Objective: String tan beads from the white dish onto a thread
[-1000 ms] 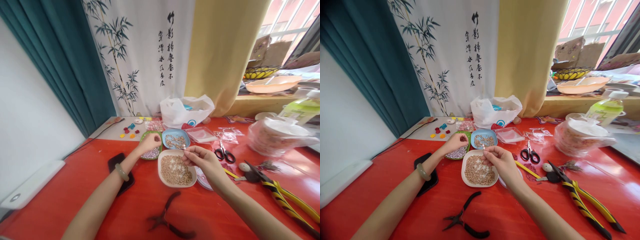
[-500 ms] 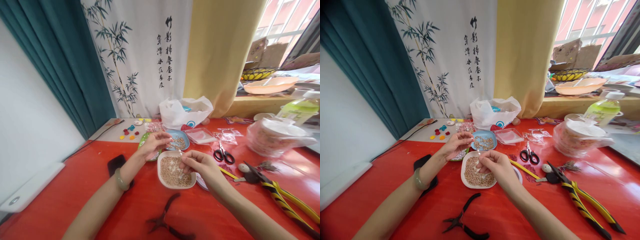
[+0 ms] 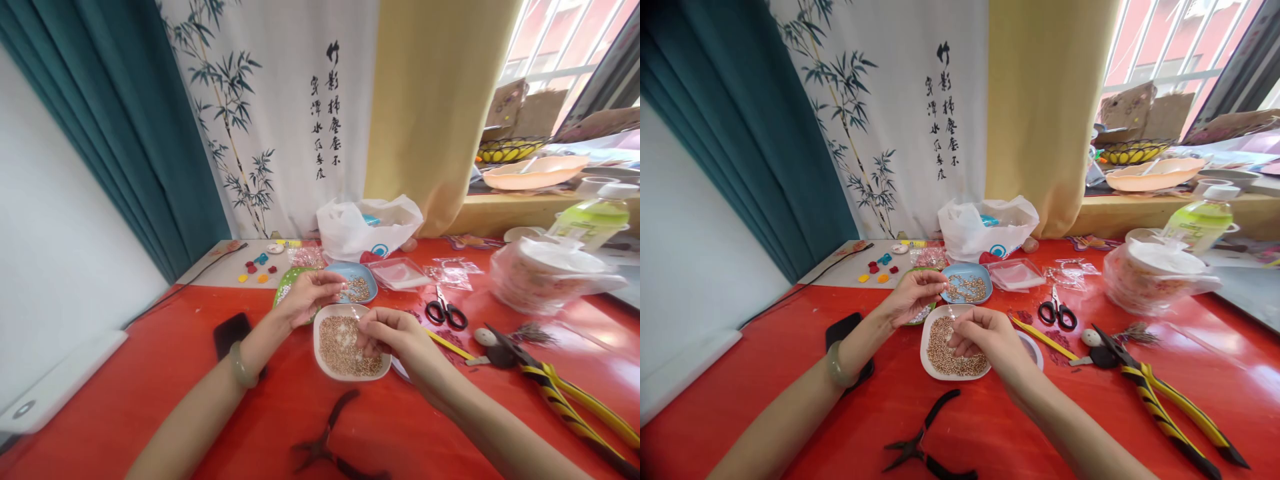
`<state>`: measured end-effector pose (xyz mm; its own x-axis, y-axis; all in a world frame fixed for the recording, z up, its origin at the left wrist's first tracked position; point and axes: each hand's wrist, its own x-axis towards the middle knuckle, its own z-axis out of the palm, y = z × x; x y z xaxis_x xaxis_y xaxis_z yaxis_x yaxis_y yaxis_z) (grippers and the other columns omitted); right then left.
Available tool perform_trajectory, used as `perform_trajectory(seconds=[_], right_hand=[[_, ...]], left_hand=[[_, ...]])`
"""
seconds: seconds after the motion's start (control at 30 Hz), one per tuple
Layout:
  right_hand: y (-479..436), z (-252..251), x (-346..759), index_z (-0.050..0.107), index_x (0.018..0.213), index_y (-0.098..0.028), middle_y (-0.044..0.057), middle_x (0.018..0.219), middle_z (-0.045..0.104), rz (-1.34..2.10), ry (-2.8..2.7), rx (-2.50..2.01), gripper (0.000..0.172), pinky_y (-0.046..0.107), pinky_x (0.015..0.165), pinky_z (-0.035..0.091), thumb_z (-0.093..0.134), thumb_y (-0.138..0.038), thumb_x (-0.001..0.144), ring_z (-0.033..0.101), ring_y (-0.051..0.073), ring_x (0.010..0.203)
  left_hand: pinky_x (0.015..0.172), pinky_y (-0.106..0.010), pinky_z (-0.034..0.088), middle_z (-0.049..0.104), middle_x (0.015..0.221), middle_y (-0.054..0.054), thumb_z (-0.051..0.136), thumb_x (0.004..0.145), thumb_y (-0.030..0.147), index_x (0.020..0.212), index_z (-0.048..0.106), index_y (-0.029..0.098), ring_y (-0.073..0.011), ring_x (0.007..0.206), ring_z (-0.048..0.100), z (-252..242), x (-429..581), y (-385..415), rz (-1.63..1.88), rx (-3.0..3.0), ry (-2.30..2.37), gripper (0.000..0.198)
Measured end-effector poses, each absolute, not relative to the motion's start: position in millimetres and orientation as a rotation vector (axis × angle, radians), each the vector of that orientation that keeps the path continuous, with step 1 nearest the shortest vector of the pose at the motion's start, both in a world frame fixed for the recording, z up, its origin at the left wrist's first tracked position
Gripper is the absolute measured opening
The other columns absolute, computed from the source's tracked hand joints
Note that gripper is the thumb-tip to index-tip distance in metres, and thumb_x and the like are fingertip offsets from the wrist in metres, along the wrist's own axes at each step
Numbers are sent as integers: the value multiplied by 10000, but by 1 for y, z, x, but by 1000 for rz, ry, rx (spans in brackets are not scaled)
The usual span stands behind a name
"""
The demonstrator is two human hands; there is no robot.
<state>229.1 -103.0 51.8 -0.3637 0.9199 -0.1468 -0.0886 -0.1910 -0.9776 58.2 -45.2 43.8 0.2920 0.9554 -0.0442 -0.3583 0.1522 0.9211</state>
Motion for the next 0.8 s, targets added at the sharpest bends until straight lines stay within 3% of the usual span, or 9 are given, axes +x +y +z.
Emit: perform_trajectory(seconds=[0.8], right_hand=[[-103,51,230,577,585,-147,17,556,636,1724,-1196,-1049,164,197,491,378,639,-288,641,526,73,458]], left_hand=[[529,-142,473,646,650,-9,767,512,129,689,670,107,-57,556,583,44,61,-45,1095,949,788,203]])
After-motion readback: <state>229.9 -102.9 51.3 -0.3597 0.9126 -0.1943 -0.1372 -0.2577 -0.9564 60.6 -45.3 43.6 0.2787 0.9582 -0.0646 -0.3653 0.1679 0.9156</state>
